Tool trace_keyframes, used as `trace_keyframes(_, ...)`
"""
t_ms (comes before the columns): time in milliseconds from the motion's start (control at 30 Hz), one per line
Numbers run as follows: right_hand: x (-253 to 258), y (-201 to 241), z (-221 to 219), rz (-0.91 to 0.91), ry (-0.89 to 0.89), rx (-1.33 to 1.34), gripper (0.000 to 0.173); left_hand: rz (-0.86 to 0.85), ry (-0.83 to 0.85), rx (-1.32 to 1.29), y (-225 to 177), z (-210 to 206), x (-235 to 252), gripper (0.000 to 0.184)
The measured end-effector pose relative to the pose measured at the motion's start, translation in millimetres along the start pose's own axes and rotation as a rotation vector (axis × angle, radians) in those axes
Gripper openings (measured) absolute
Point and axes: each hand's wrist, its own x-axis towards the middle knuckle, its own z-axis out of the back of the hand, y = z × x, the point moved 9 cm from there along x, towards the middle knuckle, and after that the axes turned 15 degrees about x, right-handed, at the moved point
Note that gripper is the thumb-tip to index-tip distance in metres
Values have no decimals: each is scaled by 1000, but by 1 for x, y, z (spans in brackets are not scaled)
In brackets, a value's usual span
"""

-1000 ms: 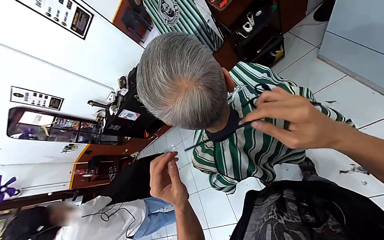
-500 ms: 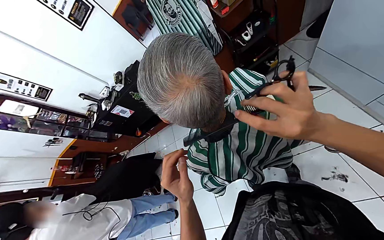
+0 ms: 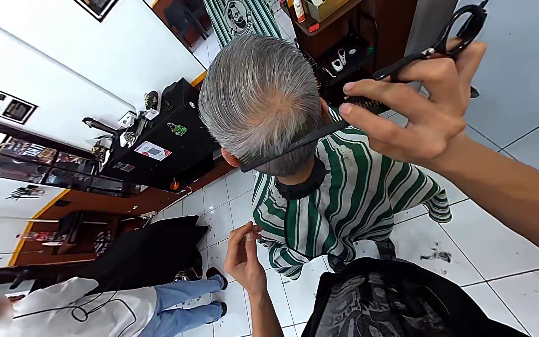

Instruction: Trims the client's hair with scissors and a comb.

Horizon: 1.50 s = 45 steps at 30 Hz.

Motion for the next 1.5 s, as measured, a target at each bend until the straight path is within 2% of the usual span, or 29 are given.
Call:
trace_keyframes(167, 6, -9, 8, -81, -66, 0, 25, 16, 30, -10, 1, -5, -4, 23)
trace_keyframes(267, 5, -3, 20, -235, -145, 163, 19, -59, 46, 7, -23, -14, 9, 23)
trace_keyframes(333, -5, 16, 20, -314, -49, 264, 18, -185, -6, 79, -56, -9, 20, 28)
trace_keyframes(433, -28, 50, 9, -300, 184, 295, 22, -517, -78, 422, -123, 6, 31, 55)
trace_keyframes(500, -36, 64, 7, -258, 277, 274, 26, -682, 34, 670, -149, -15, 33, 50)
trace_keyframes(567, -36, 70, 10, -219, 319, 235, 29, -798, 173, 761, -145, -41, 33, 35)
trace_keyframes(633, -34, 73, 9, -222, 341, 188, 29, -865, 293, 681, -132, -53, 35, 29)
trace_keyframes(700, -33, 74, 8, -286, 293, 202, 23, -858, 322, 578, -122, -44, 40, 26)
trace_keyframes(767, -32, 64, 16, -454, 181, 258, 22, -825, 306, 513, -113, -30, 54, 24)
trace_keyframes(833, -46, 42, 36, -757, -55, 414, 26, -825, 281, 470, -103, -14, 73, 25)
trace_keyframes(867, -63, 28, 48, -945, -252, 528, 26, -840, 275, 454, -98, -10, 82, 26)
trace_keyframes(933, -112, 17, 65, -1271, -728, 711, 36, -889, 280, 438, -88, -9, 93, 29)
trace_keyframes(1000, -159, 28, 63, -1468, -1097, 766, 41, -946, 278, 419, -80, -14, 97, 33)
trace_keyframes(1033, -177, 39, 55, -1549, -1202, 775, 41, -971, 274, 406, -77, -17, 97, 32)
trace_keyframes(1100, -197, 63, 35, -1722, -1279, 780, 35, -1014, 259, 379, -74, -20, 98, 28)
trace_keyframes(1167, -202, 82, 21, -1800, -1194, 760, 32, -1043, 257, 356, -74, -20, 100, 24)
trace_keyframes(1300, -178, 96, 22, -1636, -915, 711, 36, -1060, 261, 320, -80, -23, 105, 21)
trace_keyframes(1500, -147, 102, 28, -1503, -674, 668, 38, -1024, 208, 328, -85, -25, 112, 24)
